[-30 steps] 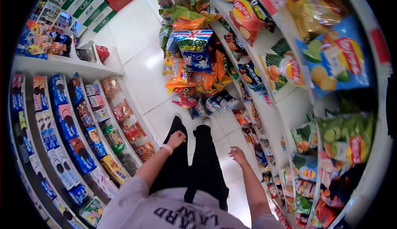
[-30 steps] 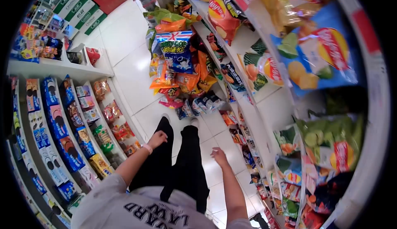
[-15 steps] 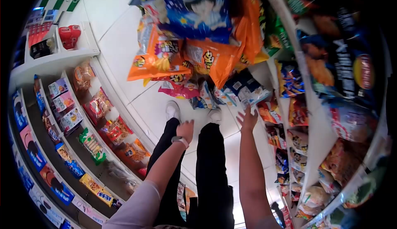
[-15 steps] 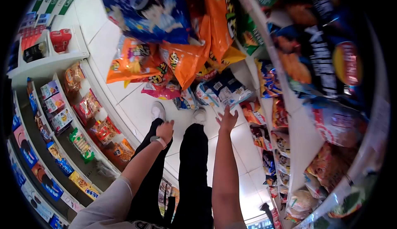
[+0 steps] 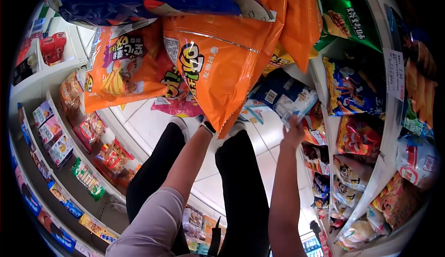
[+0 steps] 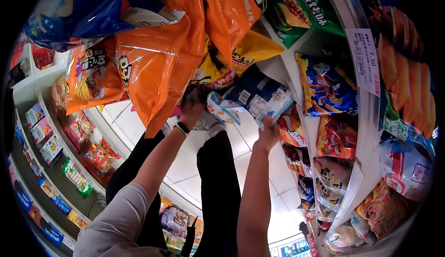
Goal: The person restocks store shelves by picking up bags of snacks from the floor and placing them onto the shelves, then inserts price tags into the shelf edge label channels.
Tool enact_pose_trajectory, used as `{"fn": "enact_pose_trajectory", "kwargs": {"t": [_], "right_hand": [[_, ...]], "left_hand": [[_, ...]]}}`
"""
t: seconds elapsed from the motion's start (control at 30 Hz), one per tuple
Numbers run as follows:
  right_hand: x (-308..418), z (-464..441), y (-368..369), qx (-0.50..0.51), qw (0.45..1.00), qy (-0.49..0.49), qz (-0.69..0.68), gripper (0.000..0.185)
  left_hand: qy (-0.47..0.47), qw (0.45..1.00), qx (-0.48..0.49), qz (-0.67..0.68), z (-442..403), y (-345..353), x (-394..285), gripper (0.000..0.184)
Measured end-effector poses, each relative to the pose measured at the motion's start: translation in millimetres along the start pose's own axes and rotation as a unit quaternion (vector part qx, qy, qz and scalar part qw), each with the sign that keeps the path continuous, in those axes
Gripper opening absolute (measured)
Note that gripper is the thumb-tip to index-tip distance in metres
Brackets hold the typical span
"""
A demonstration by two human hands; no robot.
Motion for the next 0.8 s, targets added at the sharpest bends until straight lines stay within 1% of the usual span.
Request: {"fn": "enact_pose_trajectory", "kwargs": {"t": [0.03, 0.07, 0.1, 0.13, 0.2, 0.23, 0.27, 0.33, 0.37, 0.4, 0.43, 0.47, 0.5, 0.53, 0.57, 0.6, 0.63, 0.67, 0.7, 0.8], "right_hand": [[14, 6, -9, -0.023, 0.999, -0.039, -0.009, 0.03], [30, 10, -18, -0.015, 0.995, -0.092, 0.045, 0.029], [39, 20, -25, 0.005, 0.991, -0.13, 0.024, 0.027], [57, 40, -30, 0.022, 0.986, -0.166, 0.003, 0.025], [67, 62, -50, 0.025, 0.982, -0.164, 0.096, 0.024], [69, 71, -55, 0.059, 0.963, -0.181, 0.19, 0.021], [83, 99, -46, 0.065, 0.921, -0.221, 0.313, 0.016], [65, 127, -38, 0.143, 0.87, -0.274, 0.385, 0.015], [56, 145, -30, 0.178, 0.838, -0.31, 0.413, 0.02], [36, 155, -26, 0.209, 0.812, -0.347, 0.421, 0.024], [26, 174, -11, 0.225, 0.777, -0.362, 0.464, 0.027], [14, 190, 4, 0.232, 0.745, -0.383, 0.494, 0.025], [-3, 200, 15, 0.256, 0.742, -0.377, 0.491, 0.026], [-6, 215, 30, 0.273, 0.725, -0.407, 0.484, 0.023], [-15, 224, 43, 0.304, 0.687, -0.405, 0.522, 0.022], [-20, 232, 55, 0.331, 0.646, -0.402, 0.558, 0.021], [-23, 236, 64, 0.365, 0.635, -0.391, 0.557, 0.02], [-27, 242, 72, 0.398, 0.624, -0.377, 0.557, 0.018], [-28, 249, 80, 0.431, 0.611, -0.362, 0.557, 0.017], [-24, 254, 93, 0.485, 0.598, -0.279, 0.573, 0.015]], "left_hand": [[0.012, 1.0, 0.018, 0.002, 7, 8, -6, 0.031], [0.025, 0.999, 0.036, 0.005, 16, 18, -13, 0.03], [0.051, 0.998, 0.026, 0.028, 26, 24, -20, 0.03], [0.036, 0.989, 0.055, 0.132, 29, 5, -15, 0.031], [-0.012, 0.936, 0.103, 0.335, 34, -37, -3, 0.032], [0.11, 0.974, 0.104, 0.17, 40, -57, -18, 0.033], [0.23, 0.968, 0.103, 0.002, 57, -74, -36, 0.034], [0.286, 0.932, 0.222, 0.027, 85, -100, -48, 0.04], [0.263, 0.932, 0.201, 0.149, 92, -122, -47, 0.039], [0.267, 0.933, 0.147, 0.19, 101, -149, -44, 0.038], [0.271, 0.936, 0.091, 0.206, 107, -183, -37, 0.033], [0.275, 0.935, 0.033, 0.222, 110, -220, -29, 0.029], [0.259, 0.933, 0.016, 0.251, 116, -241, -25, 0.028], [0.24, 0.93, -0.001, 0.279, 120, -262, -19, 0.026], [0.238, 0.94, -0.012, 0.245, 124, -279, -12, 0.024], [0.188, 0.949, -0.01, 0.252, 129, -284, -2, 0.024], [0.135, 0.949, 0.089, 0.271, 123, -281, 9, 0.027], [0.081, 0.936, 0.188, 0.288, 122, -278, 18, 0.03], [0.063, 0.93, 0.207, 0.297, 127, -274, 23, 0.032], [0.009, 0.909, 0.26, 0.325, 140, -246, 30, 0.036]]}}
Point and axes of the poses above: each hand's wrist, its own z-axis away from the middle knuckle, its own y-axis out of the palm, x = y × z, the point moved 10 cm from there along -z, towards the middle knuckle, and after that the axes turned 3 degrees about y, right-handed, at the moved point
